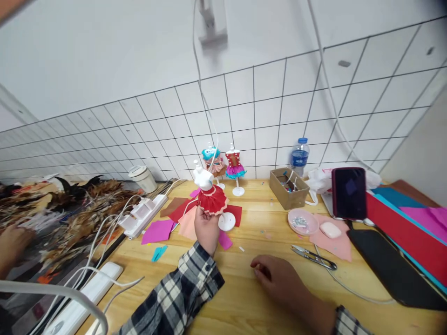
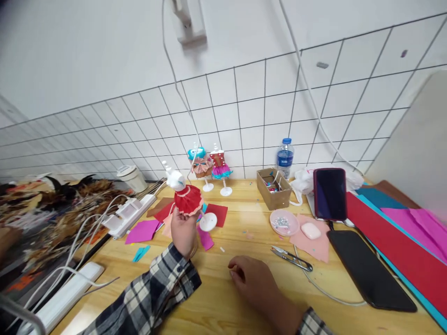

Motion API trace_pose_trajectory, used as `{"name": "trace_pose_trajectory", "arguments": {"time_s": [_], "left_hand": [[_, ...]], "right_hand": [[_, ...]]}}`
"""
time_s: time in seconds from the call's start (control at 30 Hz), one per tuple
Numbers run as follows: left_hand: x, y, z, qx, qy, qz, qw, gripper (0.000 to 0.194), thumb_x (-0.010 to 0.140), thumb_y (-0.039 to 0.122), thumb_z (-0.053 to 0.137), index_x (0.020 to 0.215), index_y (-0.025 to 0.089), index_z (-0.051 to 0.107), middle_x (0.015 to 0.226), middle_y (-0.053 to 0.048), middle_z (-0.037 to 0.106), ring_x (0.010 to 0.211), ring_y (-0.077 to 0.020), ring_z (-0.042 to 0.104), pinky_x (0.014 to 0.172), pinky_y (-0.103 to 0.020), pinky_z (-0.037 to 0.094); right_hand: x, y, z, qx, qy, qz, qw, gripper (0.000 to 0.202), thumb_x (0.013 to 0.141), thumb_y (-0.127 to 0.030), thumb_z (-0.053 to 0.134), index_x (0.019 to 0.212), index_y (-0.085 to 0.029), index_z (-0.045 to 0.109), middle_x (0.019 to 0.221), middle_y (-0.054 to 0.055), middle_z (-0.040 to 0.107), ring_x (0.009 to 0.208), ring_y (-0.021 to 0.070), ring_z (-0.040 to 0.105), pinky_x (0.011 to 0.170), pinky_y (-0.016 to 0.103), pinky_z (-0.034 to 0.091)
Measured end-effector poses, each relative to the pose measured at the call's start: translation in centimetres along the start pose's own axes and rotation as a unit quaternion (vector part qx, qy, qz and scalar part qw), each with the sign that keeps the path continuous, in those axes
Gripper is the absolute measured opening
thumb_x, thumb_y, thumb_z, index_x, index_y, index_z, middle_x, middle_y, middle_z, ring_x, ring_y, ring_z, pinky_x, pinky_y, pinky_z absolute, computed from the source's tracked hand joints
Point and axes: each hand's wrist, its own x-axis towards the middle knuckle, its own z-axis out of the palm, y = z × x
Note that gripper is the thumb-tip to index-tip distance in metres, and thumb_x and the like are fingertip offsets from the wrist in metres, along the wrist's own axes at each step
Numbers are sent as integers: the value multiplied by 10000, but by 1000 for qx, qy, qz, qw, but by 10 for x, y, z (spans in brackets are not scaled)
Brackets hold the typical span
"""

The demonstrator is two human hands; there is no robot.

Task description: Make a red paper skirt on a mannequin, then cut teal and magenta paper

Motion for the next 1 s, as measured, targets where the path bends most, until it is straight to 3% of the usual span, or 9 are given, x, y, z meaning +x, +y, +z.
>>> {"name": "trace_pose_trajectory", "arguments": {"time_s": [0.2, 0.33, 0.4, 0.47, 0.57, 0.63, 0.7, 0.9, 1.0], "left_hand": [[27, -29, 48, 20, -35, 21, 999, 260, 702, 267, 729, 785, 196, 492, 766, 33, 614, 772, -134, 635, 779, -287, 509], [44, -54, 66, 77, -34, 36, 996, 312, 662, 176, 742, 653, 188, 430, 586, 100, 426, 552, -66, 450, 588, -191, 408], [49, -66, 71, 106, -35, 43, 993, 321, 675, 154, 743, 631, 179, 425, 568, 105, 383, 531, -58, 400, 556, -183, 375], [53, -76, 75, 132, -42, 46, 989, 257, 735, 178, 731, 666, 160, 484, 600, 87, 437, 560, -67, 444, 579, -198, 411], [53, -90, 80, 161, -59, 42, 984, 165, 876, 280, 639, 938, 130, 613, 870, -12, 624, 746, -130, 600, 686, -293, 525], [51, -98, 82, 172, -71, 36, 982, 284, 921, 325, 583, 1138, 141, 593, 1103, -79, 631, 916, -189, 637, 779, -381, 556], [49, -104, 82, 175, -81, 31, 981, 329, 927, 334, 572, 1201, 151, 571, 1183, -95, 610, 986, -212, 631, 823, -415, 554], [45, -110, 83, 137, -106, 28, 984, 223, 782, 271, 711, 914, 162, 569, 838, 3, 642, 783, -137, 622, 743, -271, 508], [43, -108, 86, 108, -126, 20, 986, 255, 741, 280, 713, 887, 187, 525, 837, -4, 662, 801, -144, 643, 752, -265, 497]], "right_hand": [[11, 11, 6, -5, -40, 33, 999, 212, 803, -223, 544, 941, -236, 704, 805, 1, 728, 721, 156, 636, 662, 246, 381], [16, 17, 8, 7, -26, 28, 999, 214, 797, -216, 544, 930, -239, 710, 801, -9, 727, 713, 142, 626, 659, 228, 377], [18, 18, 8, 18, -17, 24, 999, 216, 794, -207, 537, 916, -233, 713, 793, -8, 725, 706, 139, 623, 656, 223, 377], [19, 18, 7, 28, -12, 25, 999, 219, 789, -199, 533, 903, -226, 717, 789, -5, 724, 707, 138, 623, 655, 220, 379], [21, 18, 7, 42, -9, 30, 999, 224, 785, -194, 529, 894, -222, 722, 779, 0, 724, 698, 137, 622, 647, 219, 378], [22, 18, 7, 47, -7, 30, 998, 225, 783, -193, 527, 890, -221, 723, 774, 3, 722, 693, 139, 621, 641, 220, 376], [22, 19, 8, 50, -2, 29, 998, 224, 783, -190, 524, 885, -221, 721, 765, 3, 719, 684, 138, 616, 635, 220, 373], [23, 20, 9, 61, 12, 40, 997, 211, 778, -185, 528, 871, -215, 715, 747, 1, 710, 660, 133, 604, 623, 222, 366], [24, 20, 10, 65, 20, 45, 997, 209, 781, -187, 527, 870, -213, 714, 748, 2, 707, 673, 135, 609, 632, 223, 371]]}}
